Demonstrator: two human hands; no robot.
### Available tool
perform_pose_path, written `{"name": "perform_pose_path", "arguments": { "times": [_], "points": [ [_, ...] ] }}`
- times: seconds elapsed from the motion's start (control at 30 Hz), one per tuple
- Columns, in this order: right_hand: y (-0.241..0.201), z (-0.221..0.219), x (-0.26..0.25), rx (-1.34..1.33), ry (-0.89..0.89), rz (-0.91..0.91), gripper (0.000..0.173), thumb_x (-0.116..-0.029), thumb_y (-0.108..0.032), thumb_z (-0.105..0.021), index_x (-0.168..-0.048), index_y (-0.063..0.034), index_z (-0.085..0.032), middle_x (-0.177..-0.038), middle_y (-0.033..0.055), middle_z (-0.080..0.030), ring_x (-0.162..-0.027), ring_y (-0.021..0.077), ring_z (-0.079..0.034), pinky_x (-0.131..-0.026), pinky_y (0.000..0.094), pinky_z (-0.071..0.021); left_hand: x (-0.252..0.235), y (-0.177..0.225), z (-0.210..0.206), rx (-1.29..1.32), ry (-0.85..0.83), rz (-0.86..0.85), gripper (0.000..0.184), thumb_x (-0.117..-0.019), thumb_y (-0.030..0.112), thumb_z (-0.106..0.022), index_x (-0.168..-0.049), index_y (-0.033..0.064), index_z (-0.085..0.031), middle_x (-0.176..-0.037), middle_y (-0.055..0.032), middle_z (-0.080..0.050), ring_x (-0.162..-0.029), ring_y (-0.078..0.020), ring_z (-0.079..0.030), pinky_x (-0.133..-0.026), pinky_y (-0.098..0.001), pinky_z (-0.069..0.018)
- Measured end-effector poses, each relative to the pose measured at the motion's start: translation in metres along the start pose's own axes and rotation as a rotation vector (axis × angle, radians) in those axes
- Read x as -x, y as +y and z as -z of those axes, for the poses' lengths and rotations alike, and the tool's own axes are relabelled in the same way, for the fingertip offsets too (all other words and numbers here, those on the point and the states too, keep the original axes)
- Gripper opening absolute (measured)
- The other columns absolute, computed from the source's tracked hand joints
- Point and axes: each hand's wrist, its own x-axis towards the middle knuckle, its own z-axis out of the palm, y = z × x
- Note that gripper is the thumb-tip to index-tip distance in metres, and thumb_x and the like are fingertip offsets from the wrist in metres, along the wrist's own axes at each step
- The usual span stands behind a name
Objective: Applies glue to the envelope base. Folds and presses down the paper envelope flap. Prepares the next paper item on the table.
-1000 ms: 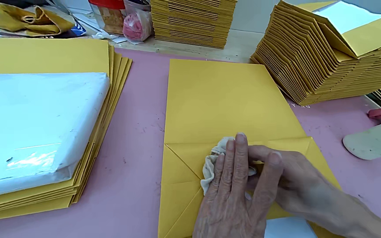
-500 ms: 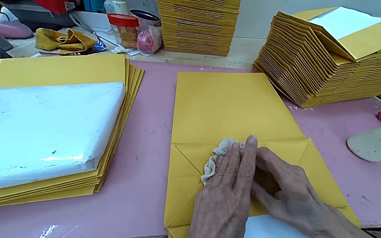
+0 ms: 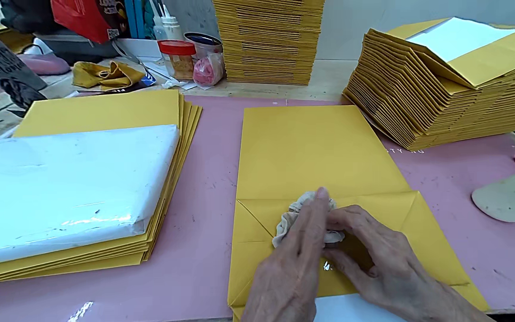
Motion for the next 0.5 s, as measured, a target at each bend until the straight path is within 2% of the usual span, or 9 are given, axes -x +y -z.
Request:
{"name": "perform_pose_path", "arguments": {
  "times": [0.03, 0.07, 0.1, 0.17, 0.23, 0.33, 0.43, 0.47, 0.5],
  "points": [
    [-0.001, 0.0, 0.0, 0.007, 0.005, -0.001, 0.032, -0.0959, -0.021, -0.064, -0.119, 0.0022, -0.066, -0.112, 0.0119, -0.075, -0.108, 0.0192, -0.067, -0.1, 0.0255, -0.0474, 0.001, 0.001, -0.002, 0.005, -0.044, -0.032, 0.059, -0.0924, -0.007, -0.054, -0.15, -0.0007, -0.044, -0.144, -0.0229, -0.056, -0.122, -0.03, -0.066, -0.097, -0.0358, -0.0552],
    [-0.002, 0.001, 0.001, 0.02, 0.012, 0.002, 0.035, -0.095, -0.022, -0.064, -0.118, 0.0042, -0.067, -0.111, 0.0137, -0.075, -0.107, 0.0202, -0.068, -0.1, 0.0252, -0.0471, 0.001, 0.0, -0.005, 0.009, -0.063, -0.062, 0.066, -0.088, -0.011, -0.053, -0.152, 0.0019, -0.043, -0.15, -0.0275, -0.049, -0.13, -0.036, -0.06, -0.104, -0.0388, -0.0508],
    [-0.002, 0.002, 0.001, 0.027, 0.004, 0.005, 0.038, -0.0951, -0.024, -0.065, -0.118, 0.0056, -0.067, -0.111, 0.0152, -0.075, -0.107, 0.021, -0.068, -0.101, 0.0255, -0.0464, 0.0, 0.0, -0.007, 0.01, -0.075, -0.074, 0.071, -0.0852, -0.013, -0.053, -0.153, 0.0039, -0.041, -0.152, -0.0293, -0.045, -0.132, -0.0389, -0.057, -0.105, -0.0394, -0.05],
    [-0.005, 0.005, 0.0, 0.022, -0.036, -0.01, 0.039, -0.0959, -0.025, -0.064, -0.119, 0.0057, -0.066, -0.113, 0.0163, -0.075, -0.109, 0.022, -0.067, -0.102, 0.0272, -0.0458, 0.0, 0.0, -0.007, 0.006, -0.046, -0.06, 0.068, -0.0868, -0.012, -0.052, -0.153, 0.0025, -0.041, -0.149, -0.0255, -0.05, -0.127, -0.036, -0.062, -0.095, -0.0358, -0.0553],
    [-0.006, 0.007, 0.0, 0.019, -0.068, -0.018, 0.038, -0.0968, -0.025, -0.064, -0.121, 0.004, -0.066, -0.115, 0.0153, -0.074, -0.112, 0.0218, -0.066, -0.104, 0.0284, -0.0446, -0.001, 0.002, -0.008, -0.034, 0.078, -0.038, 0.053, -0.092, -0.007, -0.053, -0.145, -0.0012, -0.051, -0.134, -0.0185, -0.066, -0.11, -0.025, -0.072, -0.084, -0.0273, -0.0573],
    [-0.004, 0.006, -0.002, 0.036, -0.094, -0.015, 0.036, -0.0975, -0.025, -0.062, -0.122, 0.002, -0.065, -0.117, 0.0128, -0.074, -0.113, 0.0218, -0.065, -0.104, 0.0312, -0.044, -0.002, 0.002, -0.006, -0.055, 0.194, 0.003, 0.041, -0.095, 0.002, -0.058, -0.135, -0.0038, -0.058, -0.107, -0.0108, -0.078, -0.089, -0.0132, -0.076, -0.069, -0.0211, -0.0562],
    [0.0, 0.007, -0.009, 0.074, -0.138, 0.01, 0.037, -0.0967, -0.026, -0.06, -0.123, -0.0006, -0.064, -0.117, 0.01, -0.074, -0.111, 0.0224, -0.066, -0.099, 0.036, -0.0466, 0.002, 0.002, 0.0, -0.152, 0.255, 0.032, 0.038, -0.0922, 0.009, -0.065, -0.129, -0.0027, -0.065, -0.094, -0.0106, -0.078, -0.074, -0.0147, -0.074, -0.054, -0.0243, -0.0531],
    [0.002, 0.008, -0.013, 0.075, -0.145, 0.031, 0.036, -0.0964, -0.025, -0.059, -0.123, -0.0017, -0.066, -0.115, 0.0097, -0.074, -0.109, 0.0234, -0.067, -0.096, 0.0373, -0.0482, 0.003, 0.005, 0.002, -0.206, 0.278, 0.018, 0.032, -0.0929, 0.012, -0.066, -0.123, -0.0006, -0.07, -0.093, -0.0116, -0.076, -0.074, -0.0165, -0.072, -0.055, -0.0249, -0.0523],
    [0.003, 0.009, -0.018, 0.075, -0.149, 0.051, 0.034, -0.0966, -0.024, -0.059, -0.122, -0.0034, -0.068, -0.113, 0.0096, -0.074, -0.107, 0.0243, -0.067, -0.093, 0.0382, -0.0499, 0.005, 0.009, 0.005, -0.25, 0.288, -0.015, 0.026, -0.0953, 0.013, -0.064, -0.117, 0.003, -0.073, -0.096, -0.0121, -0.076, -0.082, -0.0176, -0.072, -0.065, -0.0244, -0.0543]
  ]
}}
